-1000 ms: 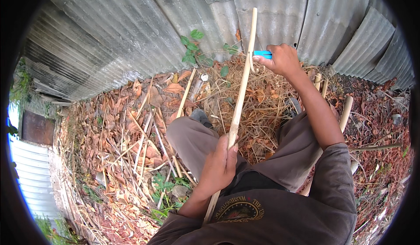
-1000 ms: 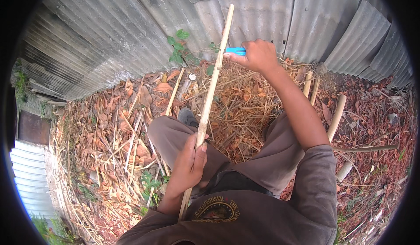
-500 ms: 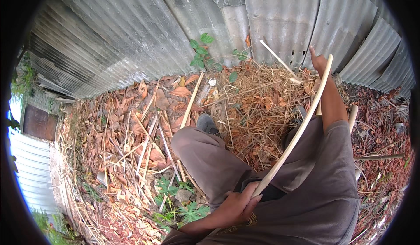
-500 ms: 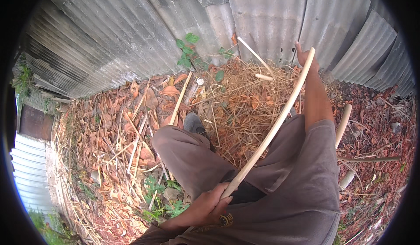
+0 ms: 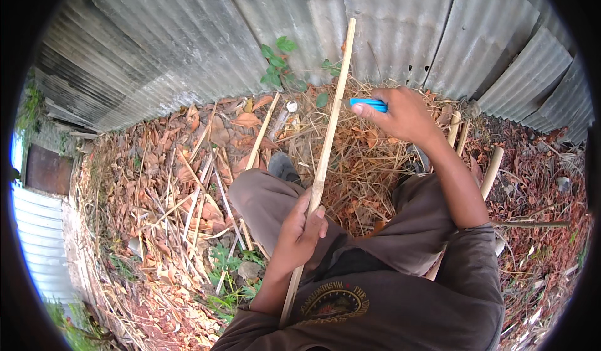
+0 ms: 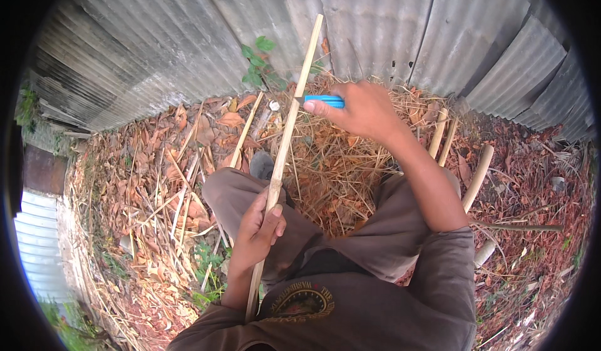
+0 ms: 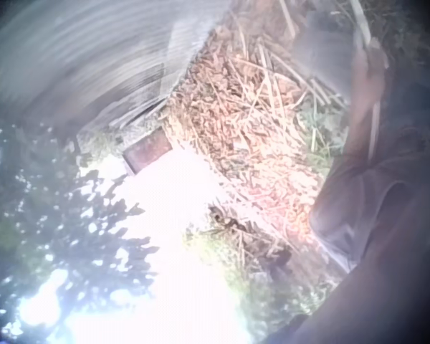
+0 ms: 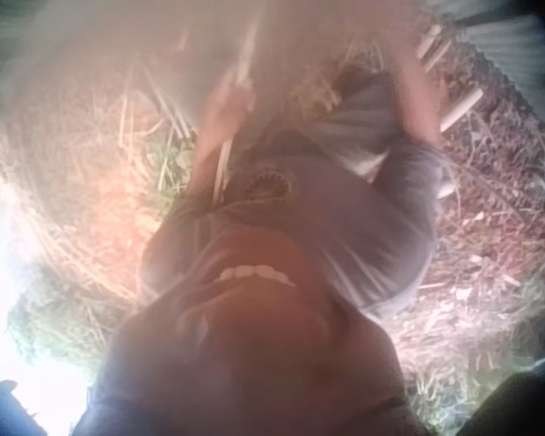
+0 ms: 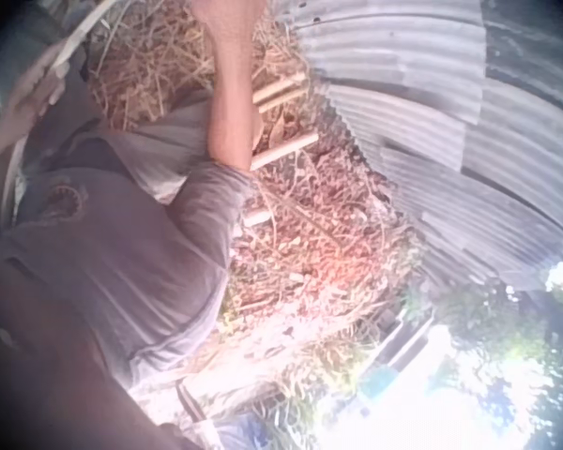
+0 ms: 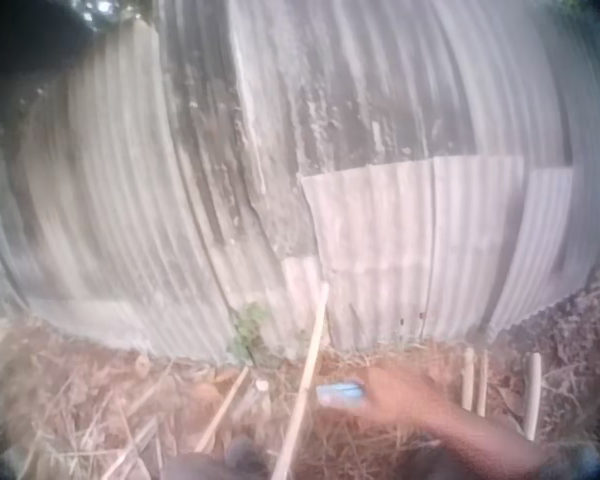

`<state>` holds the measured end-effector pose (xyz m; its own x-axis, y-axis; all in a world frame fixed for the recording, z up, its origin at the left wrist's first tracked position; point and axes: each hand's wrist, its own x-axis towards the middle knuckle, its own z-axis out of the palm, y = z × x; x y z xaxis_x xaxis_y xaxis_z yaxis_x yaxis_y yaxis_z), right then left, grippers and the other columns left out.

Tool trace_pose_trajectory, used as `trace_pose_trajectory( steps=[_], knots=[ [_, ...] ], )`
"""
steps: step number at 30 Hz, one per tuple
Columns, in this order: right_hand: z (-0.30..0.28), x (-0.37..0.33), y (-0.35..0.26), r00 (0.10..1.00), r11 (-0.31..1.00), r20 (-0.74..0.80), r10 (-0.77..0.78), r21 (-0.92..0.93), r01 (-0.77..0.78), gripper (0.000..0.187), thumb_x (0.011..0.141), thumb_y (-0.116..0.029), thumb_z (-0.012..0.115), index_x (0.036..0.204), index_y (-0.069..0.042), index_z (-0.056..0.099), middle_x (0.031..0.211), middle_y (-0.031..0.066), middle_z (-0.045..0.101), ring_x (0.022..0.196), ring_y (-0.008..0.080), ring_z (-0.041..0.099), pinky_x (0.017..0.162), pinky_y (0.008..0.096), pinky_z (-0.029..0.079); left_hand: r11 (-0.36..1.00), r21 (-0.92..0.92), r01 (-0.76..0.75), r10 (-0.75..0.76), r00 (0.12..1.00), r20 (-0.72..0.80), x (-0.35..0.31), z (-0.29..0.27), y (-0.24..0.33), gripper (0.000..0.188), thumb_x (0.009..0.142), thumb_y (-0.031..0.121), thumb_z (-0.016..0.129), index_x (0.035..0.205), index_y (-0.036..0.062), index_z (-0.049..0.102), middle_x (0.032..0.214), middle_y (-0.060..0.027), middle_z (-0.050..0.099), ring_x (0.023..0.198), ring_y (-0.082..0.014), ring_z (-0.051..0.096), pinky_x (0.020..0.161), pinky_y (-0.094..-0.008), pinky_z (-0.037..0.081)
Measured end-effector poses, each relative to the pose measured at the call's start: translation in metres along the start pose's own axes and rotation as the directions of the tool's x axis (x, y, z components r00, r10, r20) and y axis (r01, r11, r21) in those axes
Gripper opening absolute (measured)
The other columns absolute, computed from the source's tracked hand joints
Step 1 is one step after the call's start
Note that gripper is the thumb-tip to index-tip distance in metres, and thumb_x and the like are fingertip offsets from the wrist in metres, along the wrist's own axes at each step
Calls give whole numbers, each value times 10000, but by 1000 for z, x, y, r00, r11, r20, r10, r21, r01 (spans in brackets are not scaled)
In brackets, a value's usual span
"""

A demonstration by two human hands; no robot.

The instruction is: The person sits on the ground and uses a blue utility knife to shave the bark off a long wooden stick. They rotate the stick and scrape the surface repeatedly. Later, they switch to using a machete to continue shaving the stick.

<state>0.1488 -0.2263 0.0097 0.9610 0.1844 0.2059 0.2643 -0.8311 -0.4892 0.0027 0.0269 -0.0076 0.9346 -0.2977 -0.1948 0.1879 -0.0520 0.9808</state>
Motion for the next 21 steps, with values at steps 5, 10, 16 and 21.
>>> trace_pose_trajectory(
  steps=[5, 10, 16, 21],
  knots=[
    [32, -27, -29, 977, 979, 87, -194, -52, 199, 680, 773, -734, 526, 683, -67, 627, 487, 132, 527, 504, 359, 592, 518, 453, 466, 996, 81, -26, 29, 999, -36, 0, 0, 8, 497, 994, 156, 469, 1448, 28, 313, 679, 25, 467, 558, -21, 401, 482, -159, 319],
    [44, -28, -28, 972, 967, 29, -233, -96, 234, 822, 715, -834, 468, 606, -35, 630, 462, 158, 531, 474, 346, 602, 470, 448, 482, 989, 143, -37, 47, 997, -67, -6, 4, 14, 496, 981, 107, 482, 1443, 18, 328, 724, 23, 468, 610, -30, 418, 527, -169, 347],
    [58, -10, -5, 967, 959, -72, -246, -164, 232, 785, 656, -841, 520, 593, -61, 590, 447, 135, 500, 448, 342, 563, 464, 439, 452, 963, 268, -30, 50, 996, -68, -2, 6, 7, 493, 972, 91, 473, 1430, -22, 328, 706, 11, 455, 625, -60, 426, 575, -204, 386],
    [63, 8, -2, 950, 942, -115, -290, -209, 262, 769, 650, -835, 531, 600, -70, 598, 453, 116, 511, 446, 324, 566, 466, 430, 458, 965, 250, -75, 96, 993, -73, 2, 3, 6, 492, 974, 99, 459, 1429, -27, 319, 681, 13, 447, 614, -59, 425, 560, -207, 381]
  ],
)
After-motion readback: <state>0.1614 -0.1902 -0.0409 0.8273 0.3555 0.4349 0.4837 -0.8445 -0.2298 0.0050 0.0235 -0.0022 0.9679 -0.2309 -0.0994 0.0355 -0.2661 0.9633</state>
